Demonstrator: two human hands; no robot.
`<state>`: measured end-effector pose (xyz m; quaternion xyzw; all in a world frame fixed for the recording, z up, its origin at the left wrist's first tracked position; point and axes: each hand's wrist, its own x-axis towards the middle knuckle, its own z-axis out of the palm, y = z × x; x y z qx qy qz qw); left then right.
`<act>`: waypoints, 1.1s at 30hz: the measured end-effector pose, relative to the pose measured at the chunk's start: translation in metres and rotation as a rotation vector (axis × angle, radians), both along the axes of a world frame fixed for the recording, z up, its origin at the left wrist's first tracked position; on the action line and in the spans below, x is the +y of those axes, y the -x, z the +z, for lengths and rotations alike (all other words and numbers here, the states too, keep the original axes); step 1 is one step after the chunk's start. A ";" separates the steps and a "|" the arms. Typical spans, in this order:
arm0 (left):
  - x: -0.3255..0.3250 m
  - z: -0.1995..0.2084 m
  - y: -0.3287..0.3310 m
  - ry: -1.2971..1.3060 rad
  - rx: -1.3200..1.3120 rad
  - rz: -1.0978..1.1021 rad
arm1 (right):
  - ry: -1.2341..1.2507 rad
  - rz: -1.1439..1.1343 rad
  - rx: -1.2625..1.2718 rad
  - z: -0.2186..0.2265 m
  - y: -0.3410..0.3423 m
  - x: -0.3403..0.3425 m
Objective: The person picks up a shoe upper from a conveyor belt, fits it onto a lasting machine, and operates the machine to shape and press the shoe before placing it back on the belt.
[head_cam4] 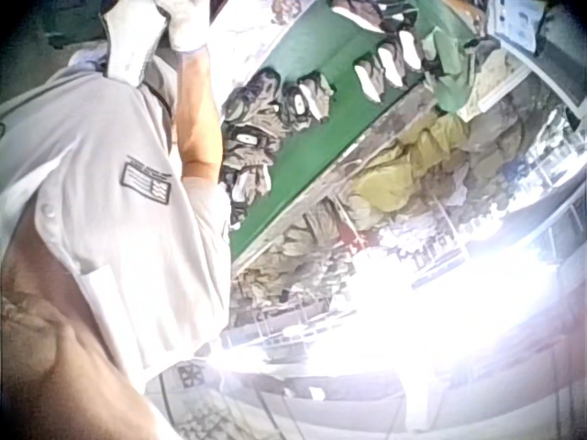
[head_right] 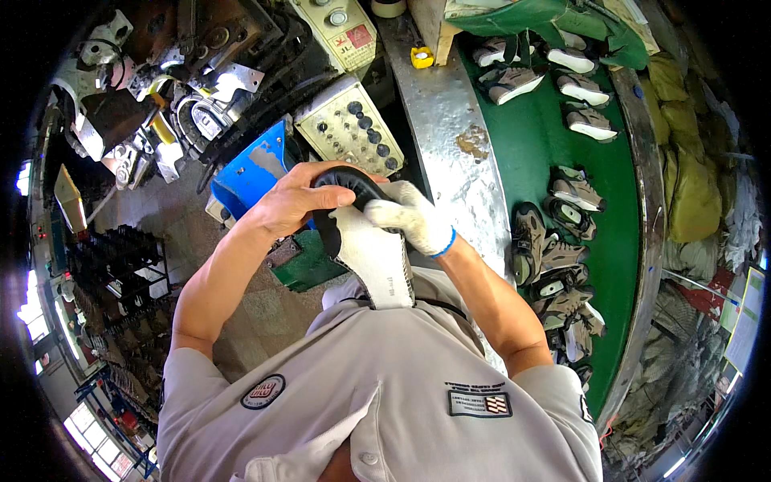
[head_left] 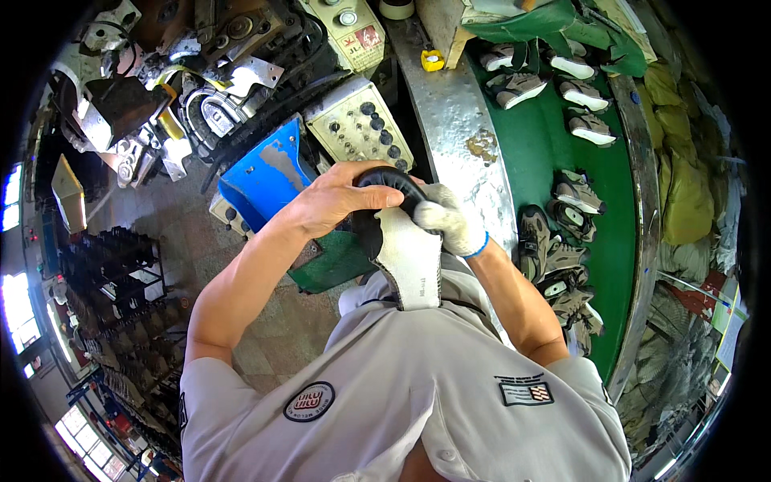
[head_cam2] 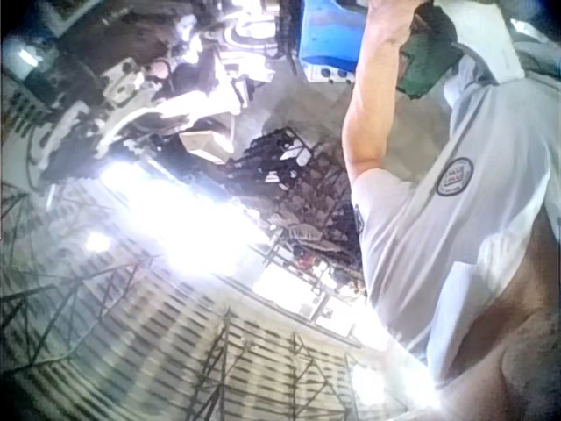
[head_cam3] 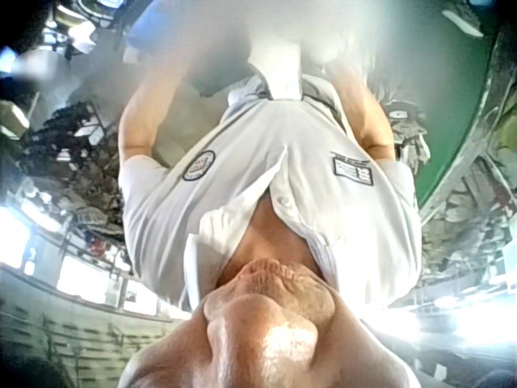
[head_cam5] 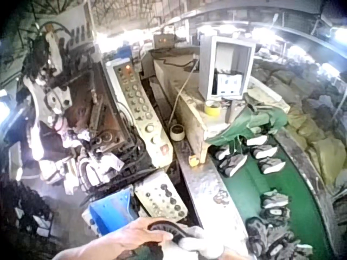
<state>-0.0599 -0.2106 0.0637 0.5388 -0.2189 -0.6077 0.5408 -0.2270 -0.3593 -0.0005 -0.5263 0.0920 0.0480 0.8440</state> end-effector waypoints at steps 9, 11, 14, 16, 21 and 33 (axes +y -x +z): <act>-0.007 -0.012 0.005 -0.049 -0.395 0.001 | -0.336 -0.103 0.170 0.012 -0.002 0.002; -0.006 -0.009 0.004 -0.097 -0.066 0.116 | -0.328 -0.103 0.098 0.013 0.000 0.000; -0.002 -0.021 0.006 -0.034 0.134 0.182 | -0.343 -0.117 0.035 0.004 0.001 -0.001; -0.001 -0.031 0.006 -0.008 0.075 0.197 | -0.292 -0.113 0.069 0.002 0.000 -0.002; -0.019 -0.025 0.015 0.016 -0.153 0.153 | -0.201 -0.185 0.172 -0.003 0.006 -0.009; -0.025 -0.080 0.055 0.142 0.003 0.293 | -0.657 -0.394 0.024 -0.036 0.015 -0.032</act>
